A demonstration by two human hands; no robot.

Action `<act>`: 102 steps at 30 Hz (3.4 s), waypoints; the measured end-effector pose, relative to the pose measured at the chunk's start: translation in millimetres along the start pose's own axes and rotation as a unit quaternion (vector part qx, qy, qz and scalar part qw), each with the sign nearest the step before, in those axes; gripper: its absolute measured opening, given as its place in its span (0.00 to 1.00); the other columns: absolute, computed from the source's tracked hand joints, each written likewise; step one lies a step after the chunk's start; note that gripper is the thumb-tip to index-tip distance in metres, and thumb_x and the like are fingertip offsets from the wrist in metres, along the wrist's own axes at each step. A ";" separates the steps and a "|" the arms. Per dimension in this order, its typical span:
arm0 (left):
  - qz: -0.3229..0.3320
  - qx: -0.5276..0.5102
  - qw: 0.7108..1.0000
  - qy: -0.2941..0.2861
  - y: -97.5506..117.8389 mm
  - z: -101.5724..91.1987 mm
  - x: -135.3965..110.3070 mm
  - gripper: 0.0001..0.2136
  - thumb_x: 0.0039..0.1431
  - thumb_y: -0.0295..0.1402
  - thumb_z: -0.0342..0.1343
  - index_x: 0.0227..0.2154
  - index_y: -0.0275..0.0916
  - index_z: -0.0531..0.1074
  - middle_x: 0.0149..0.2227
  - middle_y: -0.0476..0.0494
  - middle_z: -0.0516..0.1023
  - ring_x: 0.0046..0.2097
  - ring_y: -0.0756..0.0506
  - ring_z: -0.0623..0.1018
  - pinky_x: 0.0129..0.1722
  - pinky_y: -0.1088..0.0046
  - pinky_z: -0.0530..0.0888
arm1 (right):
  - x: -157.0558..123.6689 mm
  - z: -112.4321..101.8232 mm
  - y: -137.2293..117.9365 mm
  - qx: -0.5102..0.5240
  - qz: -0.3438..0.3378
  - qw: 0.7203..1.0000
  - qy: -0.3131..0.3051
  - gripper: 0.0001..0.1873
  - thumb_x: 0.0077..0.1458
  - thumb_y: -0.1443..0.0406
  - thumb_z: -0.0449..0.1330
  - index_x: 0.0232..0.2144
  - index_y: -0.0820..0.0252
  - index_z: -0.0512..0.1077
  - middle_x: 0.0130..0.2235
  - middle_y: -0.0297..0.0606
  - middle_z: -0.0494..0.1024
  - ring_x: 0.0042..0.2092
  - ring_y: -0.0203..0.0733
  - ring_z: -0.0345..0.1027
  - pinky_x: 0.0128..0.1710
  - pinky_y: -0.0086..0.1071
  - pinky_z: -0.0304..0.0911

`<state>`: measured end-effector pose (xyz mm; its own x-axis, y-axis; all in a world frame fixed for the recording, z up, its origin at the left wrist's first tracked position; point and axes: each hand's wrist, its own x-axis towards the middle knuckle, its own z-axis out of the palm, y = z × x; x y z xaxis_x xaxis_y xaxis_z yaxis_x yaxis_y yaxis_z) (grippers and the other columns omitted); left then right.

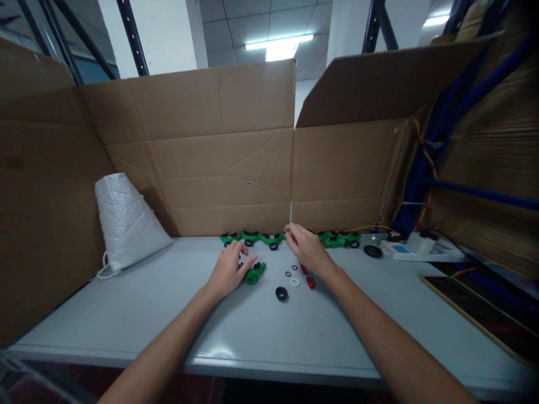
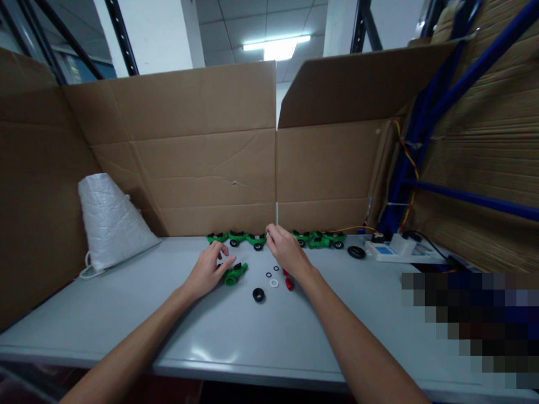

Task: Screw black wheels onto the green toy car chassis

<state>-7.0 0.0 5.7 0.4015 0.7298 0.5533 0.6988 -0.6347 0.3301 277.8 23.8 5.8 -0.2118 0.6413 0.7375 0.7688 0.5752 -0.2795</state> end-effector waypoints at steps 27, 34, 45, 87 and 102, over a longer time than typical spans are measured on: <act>-0.020 0.030 0.999 -0.007 3.0 -2.3 -0.8 0.11 0.73 0.45 0.51 0.43 0.44 0.67 0.46 0.46 0.76 0.48 0.41 0.75 0.49 0.62 0.65 | -0.1 5.4 9.9 0.003 0.009 1.000 -0.006 0.12 0.73 0.63 0.47 0.39 0.54 0.68 0.38 0.39 0.75 0.39 0.46 0.70 0.39 0.35 0.60; -0.012 0.016 1.000 -0.017 5.9 -4.0 -1.0 0.11 0.72 0.46 0.52 0.43 0.44 0.68 0.46 0.44 0.76 0.51 0.39 0.75 0.51 0.61 0.67 | -0.2 2.8 5.6 -0.010 0.028 1.000 0.004 0.12 0.74 0.62 0.45 0.40 0.54 0.66 0.38 0.40 0.75 0.40 0.47 0.70 0.41 0.36 0.61; 0.035 -0.004 0.994 -0.101 8.7 -2.6 -2.9 0.21 0.62 0.57 0.61 0.43 0.44 0.73 0.48 0.41 0.77 0.51 0.36 0.74 0.53 0.58 0.68 | -0.5 5.0 9.4 -0.011 0.007 1.000 -0.011 0.13 0.73 0.66 0.48 0.50 0.54 0.72 0.47 0.44 0.76 0.49 0.49 0.72 0.49 0.38 0.65; -0.021 -0.021 1.000 -0.011 -0.3 5.7 -0.9 0.19 0.69 0.53 0.53 0.42 0.42 0.74 0.38 0.42 0.78 0.42 0.39 0.77 0.44 0.63 0.71 | 0.4 2.2 4.8 -0.014 -0.039 0.996 -0.078 0.11 0.71 0.66 0.55 0.36 0.55 0.75 0.38 0.39 0.74 0.42 0.45 0.69 0.42 0.34 0.61; -0.113 -0.183 0.976 0.031 -4.5 10.1 5.1 0.19 0.70 0.52 0.50 0.37 0.40 0.69 0.35 0.47 0.76 0.38 0.44 0.74 0.39 0.68 0.70 | -1.0 10.3 -2.4 -0.020 -0.065 0.994 -0.089 0.12 0.72 0.66 0.54 0.34 0.55 0.71 0.37 0.37 0.73 0.42 0.44 0.68 0.41 0.33 0.59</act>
<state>-2.1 9.2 -0.8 0.2179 0.8519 0.4763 0.5020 -0.5163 0.6938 269.9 26.9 -0.6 -0.4114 0.6444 0.6446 0.7510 0.6404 -0.1608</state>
